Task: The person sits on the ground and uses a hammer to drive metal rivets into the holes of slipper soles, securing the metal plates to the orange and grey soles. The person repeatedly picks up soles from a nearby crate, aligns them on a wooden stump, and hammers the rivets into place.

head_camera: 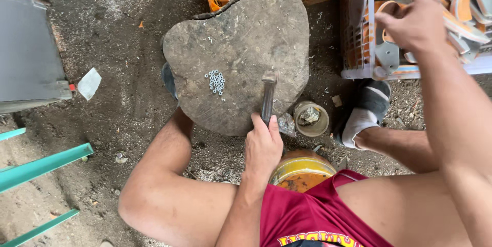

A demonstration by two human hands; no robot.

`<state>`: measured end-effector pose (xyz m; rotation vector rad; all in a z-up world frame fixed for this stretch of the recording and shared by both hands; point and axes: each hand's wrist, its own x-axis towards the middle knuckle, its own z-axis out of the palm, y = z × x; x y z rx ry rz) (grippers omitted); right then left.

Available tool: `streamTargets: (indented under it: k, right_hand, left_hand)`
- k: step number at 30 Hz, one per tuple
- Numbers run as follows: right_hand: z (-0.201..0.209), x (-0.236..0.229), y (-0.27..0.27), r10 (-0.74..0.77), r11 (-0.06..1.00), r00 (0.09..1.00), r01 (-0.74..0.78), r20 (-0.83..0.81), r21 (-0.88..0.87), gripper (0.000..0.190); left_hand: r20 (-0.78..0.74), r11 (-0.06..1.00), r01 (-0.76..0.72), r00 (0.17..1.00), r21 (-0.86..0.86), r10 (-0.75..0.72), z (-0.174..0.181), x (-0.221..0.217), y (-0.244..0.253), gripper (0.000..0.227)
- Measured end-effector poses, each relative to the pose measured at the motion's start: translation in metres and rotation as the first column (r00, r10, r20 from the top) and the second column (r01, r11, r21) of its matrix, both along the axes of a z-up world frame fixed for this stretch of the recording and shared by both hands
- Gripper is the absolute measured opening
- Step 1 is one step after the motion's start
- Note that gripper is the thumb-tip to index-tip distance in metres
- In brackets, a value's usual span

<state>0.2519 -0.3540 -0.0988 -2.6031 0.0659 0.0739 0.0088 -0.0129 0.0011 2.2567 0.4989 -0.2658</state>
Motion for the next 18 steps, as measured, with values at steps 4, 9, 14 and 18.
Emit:
streamTargets:
  k: [4,9,14,18]
  right_hand:
    - [0.008,0.005,0.027,-0.020,0.981,0.991,-0.005,-0.129,-0.192,0.055]
    - [0.034,0.005,0.004,0.002,0.990,0.999,0.004,0.040,-0.138,0.065]
    - [0.036,-0.037,-0.020,-0.012,0.987,0.999,0.019,-0.045,0.163,0.053]
    - [0.043,-0.078,-0.006,-0.013,0.898,0.982,0.095,-0.190,0.430,0.044]
  left_hand:
    - [-0.038,1.000,-0.004,0.999,0.004,0.004,-0.002,-0.001,0.000,0.037]
    - [-0.013,0.999,0.011,1.000,0.051,-0.010,0.001,0.000,0.001,0.042]
    - [-0.004,0.996,0.023,1.000,0.086,-0.023,0.005,-0.001,0.002,0.045]
    - [-0.095,0.989,0.110,0.990,0.103,-0.100,0.012,0.003,0.016,0.039]
